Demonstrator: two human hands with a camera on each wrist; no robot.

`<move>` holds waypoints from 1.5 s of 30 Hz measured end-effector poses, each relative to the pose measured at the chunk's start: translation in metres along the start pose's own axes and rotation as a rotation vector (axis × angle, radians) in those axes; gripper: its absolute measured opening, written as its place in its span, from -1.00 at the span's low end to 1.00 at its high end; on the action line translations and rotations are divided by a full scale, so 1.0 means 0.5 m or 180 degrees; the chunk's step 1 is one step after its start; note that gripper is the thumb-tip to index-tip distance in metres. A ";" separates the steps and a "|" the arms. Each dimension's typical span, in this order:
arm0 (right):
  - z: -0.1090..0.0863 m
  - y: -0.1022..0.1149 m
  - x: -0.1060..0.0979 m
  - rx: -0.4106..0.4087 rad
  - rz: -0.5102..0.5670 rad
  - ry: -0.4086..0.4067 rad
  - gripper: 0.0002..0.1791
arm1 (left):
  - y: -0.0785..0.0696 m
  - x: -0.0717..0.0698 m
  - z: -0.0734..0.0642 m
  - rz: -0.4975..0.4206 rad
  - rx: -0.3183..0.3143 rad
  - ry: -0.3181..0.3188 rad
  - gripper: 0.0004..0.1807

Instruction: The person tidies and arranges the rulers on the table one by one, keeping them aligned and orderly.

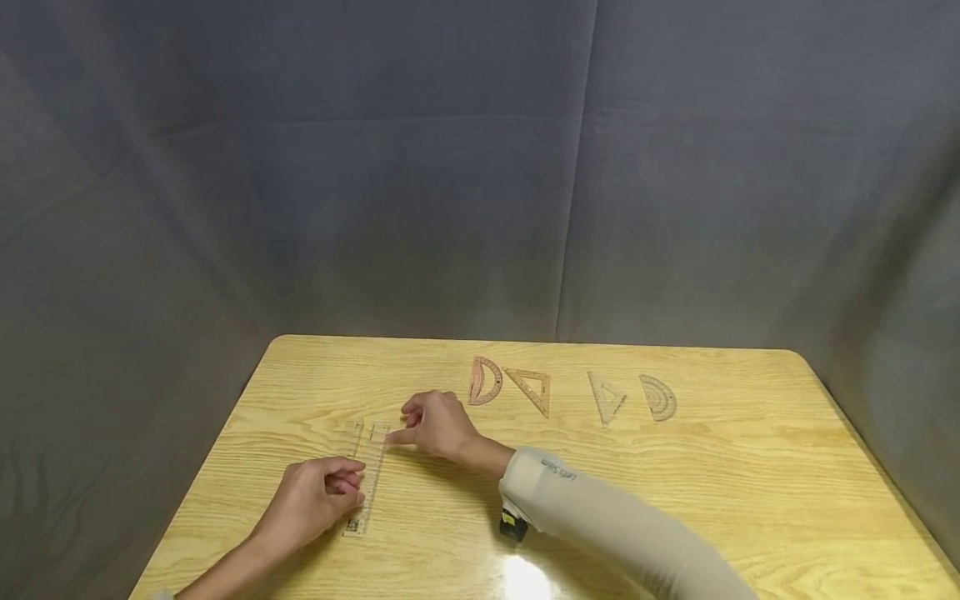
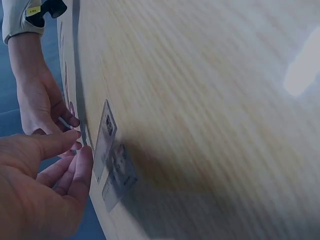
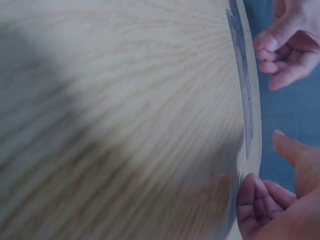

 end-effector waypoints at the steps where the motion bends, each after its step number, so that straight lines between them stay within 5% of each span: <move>1: -0.002 -0.001 -0.003 -0.0010 -0.0016 0.0004 -0.56 | -0.001 0.000 0.003 -0.0001 0.0035 -0.0015 -0.67; 11: -0.022 -0.021 -0.044 -0.0004 -0.0044 0.0040 -0.51 | -0.014 -0.002 0.038 0.0063 0.0087 -0.0094 -0.68; 24: -0.039 -0.043 -0.090 -0.0117 -0.0208 -0.0076 -0.49 | -0.029 -0.001 0.083 0.0054 0.0498 -0.0033 -0.66; 33: -0.063 -0.065 -0.119 -0.0062 -0.0182 -0.0091 -0.50 | -0.030 0.002 0.110 -0.0116 0.0274 -0.0017 -0.67; 45: -0.080 -0.107 -0.156 0.0005 -0.0293 -0.0273 -0.58 | -0.035 0.023 0.147 -0.0157 0.0362 0.0043 -0.62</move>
Point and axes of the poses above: each hand's wrist, its own z-axis towards the middle knuckle, its own x-axis out of the palm, y = z × x, the point moved 2 cm from there along z, towards the middle knuckle, and after that the axes turned 2 degrees about -y, right-handed, at the moved point
